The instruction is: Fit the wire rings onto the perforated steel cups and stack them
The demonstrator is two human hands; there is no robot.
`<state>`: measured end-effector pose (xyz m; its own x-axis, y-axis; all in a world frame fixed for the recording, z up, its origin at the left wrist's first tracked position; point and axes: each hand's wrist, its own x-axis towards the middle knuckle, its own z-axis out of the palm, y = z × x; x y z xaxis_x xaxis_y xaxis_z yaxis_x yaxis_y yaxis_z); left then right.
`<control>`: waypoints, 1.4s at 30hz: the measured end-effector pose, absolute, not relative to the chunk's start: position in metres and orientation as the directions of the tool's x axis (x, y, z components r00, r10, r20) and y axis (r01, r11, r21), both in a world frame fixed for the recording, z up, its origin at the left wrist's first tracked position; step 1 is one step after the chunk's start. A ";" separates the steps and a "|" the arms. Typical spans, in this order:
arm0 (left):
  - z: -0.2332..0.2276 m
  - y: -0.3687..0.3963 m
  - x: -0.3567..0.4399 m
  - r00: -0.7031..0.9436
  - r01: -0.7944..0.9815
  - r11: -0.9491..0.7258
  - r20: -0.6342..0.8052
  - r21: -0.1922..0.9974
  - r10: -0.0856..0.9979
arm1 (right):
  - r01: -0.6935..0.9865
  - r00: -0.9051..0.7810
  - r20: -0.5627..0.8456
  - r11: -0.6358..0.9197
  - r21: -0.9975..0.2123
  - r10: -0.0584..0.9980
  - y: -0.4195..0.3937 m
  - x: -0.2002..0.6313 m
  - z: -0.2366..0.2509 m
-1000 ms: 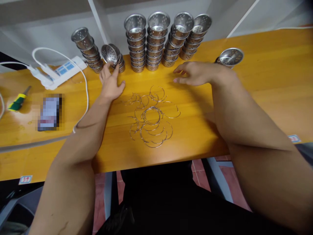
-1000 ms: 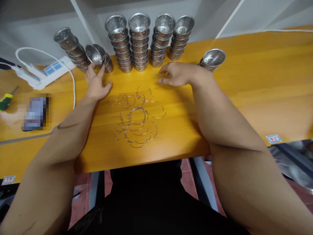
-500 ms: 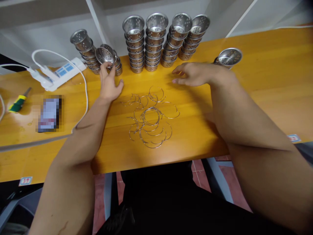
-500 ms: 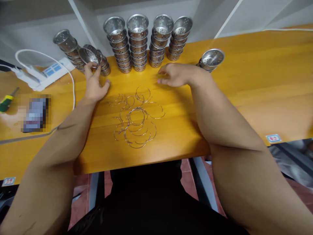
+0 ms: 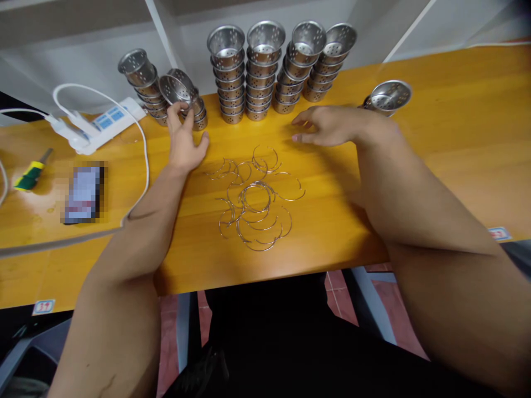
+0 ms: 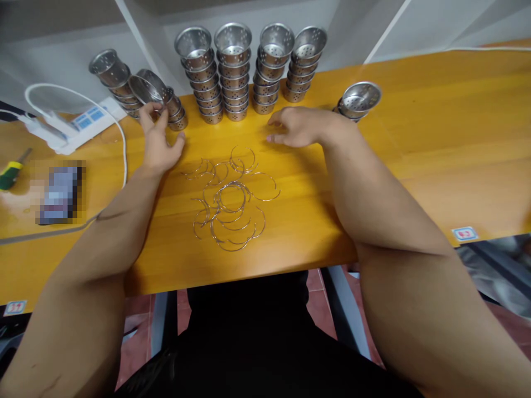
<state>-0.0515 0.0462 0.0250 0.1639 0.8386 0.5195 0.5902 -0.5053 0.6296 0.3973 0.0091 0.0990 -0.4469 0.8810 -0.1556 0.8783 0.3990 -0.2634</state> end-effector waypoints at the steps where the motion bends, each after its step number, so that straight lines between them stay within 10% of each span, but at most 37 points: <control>1: 0.025 0.046 -0.051 0.168 0.601 -0.505 0.520 0.619 0.837 | 0.878 -0.448 -0.158 0.400 -0.265 0.880 0.009 0.398 0.099; 32: 0.035 0.035 -0.040 0.021 0.496 -0.562 0.638 0.662 0.770 | 0.893 -0.432 -0.188 0.389 -0.227 0.882 -0.001 0.388 0.110; 42: 0.030 -0.006 0.002 0.233 0.336 -0.618 0.573 0.711 0.786 | 0.717 -0.684 -0.165 0.613 -0.333 0.710 -0.030 0.349 0.088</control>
